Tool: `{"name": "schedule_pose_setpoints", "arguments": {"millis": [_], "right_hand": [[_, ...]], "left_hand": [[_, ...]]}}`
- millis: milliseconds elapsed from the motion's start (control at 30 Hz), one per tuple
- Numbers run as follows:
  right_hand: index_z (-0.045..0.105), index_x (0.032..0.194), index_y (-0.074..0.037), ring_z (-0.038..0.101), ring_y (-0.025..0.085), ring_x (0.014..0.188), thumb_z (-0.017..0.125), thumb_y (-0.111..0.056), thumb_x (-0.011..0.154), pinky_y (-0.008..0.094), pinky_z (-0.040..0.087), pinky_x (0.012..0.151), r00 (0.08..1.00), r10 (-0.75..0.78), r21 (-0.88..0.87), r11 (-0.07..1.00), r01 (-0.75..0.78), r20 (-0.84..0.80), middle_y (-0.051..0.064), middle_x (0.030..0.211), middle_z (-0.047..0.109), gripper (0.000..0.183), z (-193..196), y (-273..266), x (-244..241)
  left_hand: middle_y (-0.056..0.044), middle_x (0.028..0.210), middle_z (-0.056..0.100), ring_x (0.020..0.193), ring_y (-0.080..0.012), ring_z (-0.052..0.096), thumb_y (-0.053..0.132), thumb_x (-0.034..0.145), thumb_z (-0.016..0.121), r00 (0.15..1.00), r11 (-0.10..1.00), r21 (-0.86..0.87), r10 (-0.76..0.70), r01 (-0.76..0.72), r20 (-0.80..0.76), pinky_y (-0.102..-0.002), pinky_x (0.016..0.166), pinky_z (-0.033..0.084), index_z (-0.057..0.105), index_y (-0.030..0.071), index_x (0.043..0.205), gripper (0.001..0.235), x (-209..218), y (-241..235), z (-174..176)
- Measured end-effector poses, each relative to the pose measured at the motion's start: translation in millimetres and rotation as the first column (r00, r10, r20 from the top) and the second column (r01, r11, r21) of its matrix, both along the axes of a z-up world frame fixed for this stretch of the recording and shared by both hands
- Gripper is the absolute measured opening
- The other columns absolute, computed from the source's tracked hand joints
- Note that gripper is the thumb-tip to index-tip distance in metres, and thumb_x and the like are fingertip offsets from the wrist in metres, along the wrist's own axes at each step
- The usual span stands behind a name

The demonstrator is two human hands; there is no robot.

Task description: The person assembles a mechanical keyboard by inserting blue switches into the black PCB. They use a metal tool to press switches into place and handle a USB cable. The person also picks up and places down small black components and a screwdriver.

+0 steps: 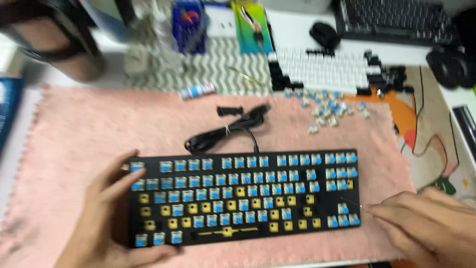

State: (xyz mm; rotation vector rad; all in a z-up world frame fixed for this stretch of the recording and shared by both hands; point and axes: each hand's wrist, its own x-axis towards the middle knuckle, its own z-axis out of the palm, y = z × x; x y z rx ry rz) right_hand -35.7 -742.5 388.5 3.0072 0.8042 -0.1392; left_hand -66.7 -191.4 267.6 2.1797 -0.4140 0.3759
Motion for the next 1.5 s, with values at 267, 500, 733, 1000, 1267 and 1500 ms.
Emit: {"name": "schedule_pose_setpoints", "arguments": {"millis": [267, 500, 733, 1000, 1267, 1500], "right_hand": [[0.087, 0.13, -0.024, 0.084, 0.016, 0.113, 0.079, -0.026, 0.097, 0.032, 0.059, 0.109, 0.952, 0.133, 0.36, 0.904, -0.231, 0.277, -0.009, 0.126, 0.09, 0.034, 34.0, 82.9, 88.4], [0.092, 0.112, -0.021, 0.083, 0.014, 0.1, 0.079, -0.035, 0.101, 0.037, 0.059, 0.097, 0.996, -0.079, 0.359, 0.929, 0.087, -0.037, -0.005, 0.108, 0.092, 0.022, 17.3, 162.0, 193.9], [0.091, 0.125, -0.01, 0.071, 0.015, 0.063, 0.089, -0.023, 0.098, 0.032, 0.058, 0.075, 0.884, -0.244, 0.545, 0.712, 0.443, -0.4, 0.005, 0.093, 0.088, 0.03, -27.1, 206.2, 292.6], [0.089, 0.121, -0.023, 0.082, 0.012, 0.088, 0.089, -0.03, 0.088, 0.03, 0.057, 0.095, 0.93, -0.309, 0.494, 0.788, 0.368, -0.198, -0.003, 0.078, 0.085, 0.034, -95.9, 266.2, 396.0], [0.075, 0.142, -0.004, 0.08, 0.032, 0.107, 0.079, -0.01, 0.1, 0.051, 0.061, 0.102, 0.963, -0.256, 0.506, 0.821, 0.265, -0.089, 0.013, 0.089, 0.086, 0.043, -84.3, 308.3, 389.0], [0.082, 0.129, -0.007, 0.076, 0.03, 0.103, 0.085, -0.024, 0.106, 0.046, 0.06, 0.098, 0.998, 0.002, 0.431, 0.902, -0.03, 0.064, 0.012, 0.114, 0.083, 0.029, -41.9, 278.5, 282.8]], "left_hand": [[-0.021, 0.184, 0.043, 0.166, -0.0398, 0.046, 0.076, 0.049, 0.113, 0.995, 0.984, 0.168, -0.04, 0.055, -0.093, -0.058, 0.132, 0.033, 0.049, 0.015, 0.171, 0.151, 9.7, 13.7, -8.0], [-0.012, 0.191, 0.033, 0.172, -0.0327, 0.038, 0.088, 0.065, 0.099, 0.987, 0.964, 0.257, -0.027, 0.067, -0.157, -0.056, 0.126, 0.033, 0.044, 0.027, 0.178, 0.139, 12.3, 16.7, -24.5], [0.002, 0.193, 0.029, 0.176, -0.0247, 0.029, 0.095, 0.08, 0.08, 0.929, 0.968, 0.243, 0.032, 0.063, -0.368, -0.058, 0.123, 0.03, 0.044, 0.042, 0.179, 0.118, 13.6, 5.5, -5.2], [0.003, 0.191, 0.036, 0.173, -0.0233, 0.035, 0.099, 0.084, 0.064, 0.955, 0.97, 0.239, 0.042, 0.031, -0.293, -0.053, 0.118, 0.034, 0.055, 0.044, 0.174, 0.105, 14.3, 4.7, -16.9], [0.002, 0.191, 0.032, 0.175, -0.0251, 0.029, 0.096, 0.088, 0.066, 0.941, 0.974, 0.213, -0.001, 0.078, -0.34, -0.058, 0.116, 0.034, 0.055, 0.045, 0.172, 0.098, 18.3, 7.3, -8.1], [-0.024, 0.181, 0.041, 0.168, -0.0437, 0.04, 0.079, 0.076, 0.098, 0.988, 0.972, 0.183, -0.133, 0.146, -0.082, -0.063, 0.128, 0.033, 0.056, 0.019, 0.169, 0.118, 7.4, 7.7, 22.8]]}}
